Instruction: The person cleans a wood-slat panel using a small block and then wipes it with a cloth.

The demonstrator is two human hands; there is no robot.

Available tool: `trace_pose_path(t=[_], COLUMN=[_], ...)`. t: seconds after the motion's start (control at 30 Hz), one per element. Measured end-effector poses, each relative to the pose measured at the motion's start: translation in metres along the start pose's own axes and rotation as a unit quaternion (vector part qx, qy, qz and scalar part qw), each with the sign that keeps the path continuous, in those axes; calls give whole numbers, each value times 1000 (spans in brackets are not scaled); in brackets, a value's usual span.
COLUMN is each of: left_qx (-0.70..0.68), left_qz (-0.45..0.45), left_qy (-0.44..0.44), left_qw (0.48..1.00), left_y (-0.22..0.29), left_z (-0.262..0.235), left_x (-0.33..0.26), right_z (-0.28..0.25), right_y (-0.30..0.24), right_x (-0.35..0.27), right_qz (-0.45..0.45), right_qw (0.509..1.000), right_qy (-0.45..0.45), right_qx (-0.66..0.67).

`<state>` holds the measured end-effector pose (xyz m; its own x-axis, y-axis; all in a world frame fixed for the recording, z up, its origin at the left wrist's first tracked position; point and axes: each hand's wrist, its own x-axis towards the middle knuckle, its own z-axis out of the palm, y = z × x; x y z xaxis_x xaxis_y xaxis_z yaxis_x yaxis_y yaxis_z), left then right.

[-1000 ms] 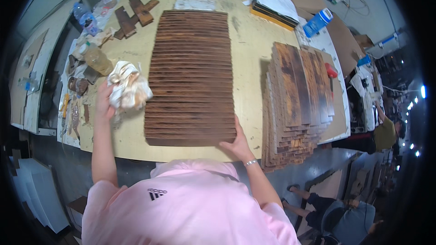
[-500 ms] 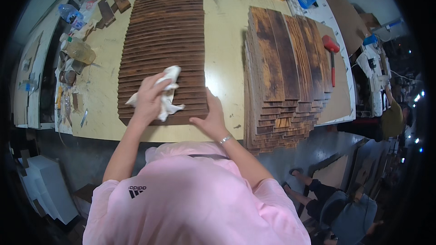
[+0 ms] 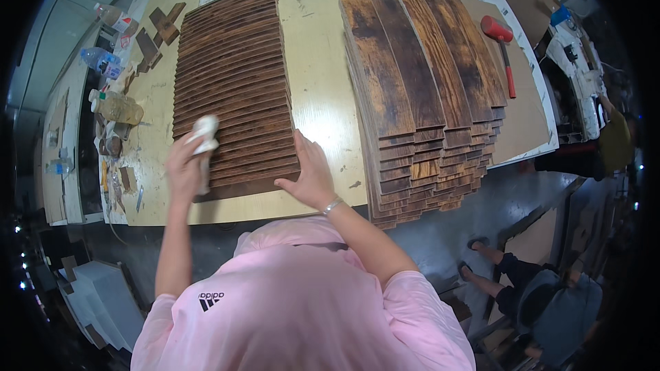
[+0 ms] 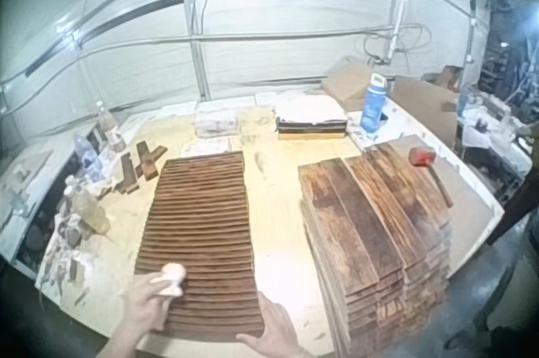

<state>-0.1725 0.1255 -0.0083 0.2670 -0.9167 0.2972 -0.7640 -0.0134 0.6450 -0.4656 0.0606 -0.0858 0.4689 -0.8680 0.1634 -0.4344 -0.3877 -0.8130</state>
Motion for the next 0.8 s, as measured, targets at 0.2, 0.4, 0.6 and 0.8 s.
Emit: trace_pose_path(t=[0.2,0.4,0.6,0.8], left_qx=[101,120,-20,135], left_qz=[225,90,210,42], left_qy=[-164,-72,-204,-53], left_qw=[955,986,956,989], left_y=[41,-45,70,-80], left_z=[54,-9,99,-59], left_x=[-7,-25,-17,-61], right_z=[-1,0,8,1], right_y=[0,3,10,-1], right_x=[0,-2,-1,0], right_qz=[-1,-5,-11,-4], right_qw=[1000,1000,1000,1000], right_qy=[-24,4,-10,2], right_qx=[-16,-1,-15,-2])
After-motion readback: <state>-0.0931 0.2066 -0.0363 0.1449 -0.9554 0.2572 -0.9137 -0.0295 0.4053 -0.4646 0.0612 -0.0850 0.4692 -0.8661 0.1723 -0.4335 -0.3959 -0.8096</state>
